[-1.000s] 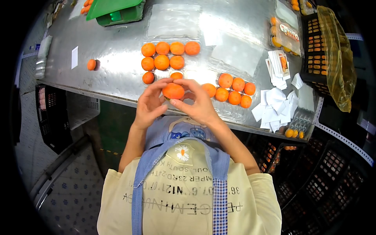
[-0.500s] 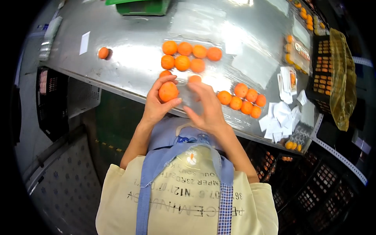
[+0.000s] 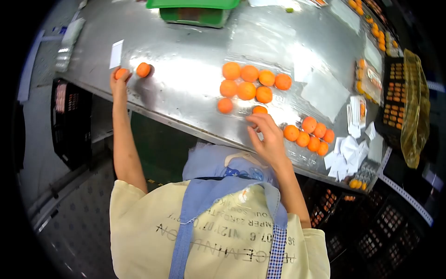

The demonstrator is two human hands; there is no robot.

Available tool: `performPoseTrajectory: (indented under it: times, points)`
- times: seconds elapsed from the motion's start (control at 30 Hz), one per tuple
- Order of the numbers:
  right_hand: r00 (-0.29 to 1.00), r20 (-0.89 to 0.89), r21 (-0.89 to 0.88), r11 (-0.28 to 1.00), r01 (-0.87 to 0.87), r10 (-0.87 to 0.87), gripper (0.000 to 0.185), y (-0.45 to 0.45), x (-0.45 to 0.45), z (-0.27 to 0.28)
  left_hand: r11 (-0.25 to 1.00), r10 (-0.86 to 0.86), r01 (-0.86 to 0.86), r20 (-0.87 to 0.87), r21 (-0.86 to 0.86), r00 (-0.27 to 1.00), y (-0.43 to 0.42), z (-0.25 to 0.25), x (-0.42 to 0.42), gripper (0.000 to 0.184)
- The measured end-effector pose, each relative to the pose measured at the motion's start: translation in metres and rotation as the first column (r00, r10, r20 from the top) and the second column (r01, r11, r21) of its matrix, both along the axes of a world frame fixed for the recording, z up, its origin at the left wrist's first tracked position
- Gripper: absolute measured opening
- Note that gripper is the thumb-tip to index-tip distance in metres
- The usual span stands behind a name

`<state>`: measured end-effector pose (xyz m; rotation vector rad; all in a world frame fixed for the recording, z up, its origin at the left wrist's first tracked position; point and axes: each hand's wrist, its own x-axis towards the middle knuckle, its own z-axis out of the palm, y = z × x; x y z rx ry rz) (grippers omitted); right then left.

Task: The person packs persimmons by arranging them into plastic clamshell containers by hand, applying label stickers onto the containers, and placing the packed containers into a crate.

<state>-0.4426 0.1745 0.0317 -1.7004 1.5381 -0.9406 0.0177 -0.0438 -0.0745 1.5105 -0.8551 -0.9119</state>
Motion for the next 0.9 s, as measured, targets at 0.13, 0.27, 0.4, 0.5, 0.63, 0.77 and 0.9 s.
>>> performPoseTrajectory:
  times: [0.13, 0.27, 0.4, 0.5, 0.63, 0.77, 0.9]
  points:
    - [0.999, -0.024, 0.11, 0.993, 0.034, -0.031, 0.024, 0.005, 0.003, -0.016, 0.999, -0.042, 0.032, 0.535, 0.028, 0.844, -0.029, -0.03, 0.031, 0.056]
    - [0.99, -0.142, 0.113, 0.994, 0.004, 0.012, 0.024, -0.003, 0.017, -0.028, 0.986, -0.141, 0.031, 0.721, 0.164, 0.678, -0.028, -0.034, 0.027, 0.057]
    - [0.979, -0.188, 0.056, 0.996, -0.066, 0.075, 0.027, -0.019, 0.032, -0.036, 0.983, -0.148, 0.032, 0.679, 0.18, 0.719, -0.028, -0.039, 0.028, 0.062]
    - [0.965, -0.248, 0.028, 0.996, -0.084, 0.088, 0.031, -0.028, 0.038, -0.041, 0.982, -0.167, 0.068, 0.654, 0.175, 0.738, -0.028, -0.042, 0.033, 0.067]
    - [0.918, -0.393, -0.078, 0.993, -0.094, 0.056, 0.039, -0.036, 0.052, -0.052, 0.984, -0.14, 0.037, 0.635, 0.174, 0.759, -0.028, -0.028, 0.024, 0.074]
    - [0.855, -0.519, -0.08, 0.995, -0.054, 0.005, 0.046, -0.036, 0.069, -0.065, 0.985, -0.052, -0.054, 0.575, 0.166, 0.817, -0.027, -0.026, 0.019, 0.08]
    - [0.839, -0.544, 0.059, 0.998, 0.038, 0.001, 0.051, -0.039, 0.075, -0.061, 0.985, 0.074, -0.173, 0.862, 0.016, 0.502, -0.023, -0.027, 0.031, 0.072]
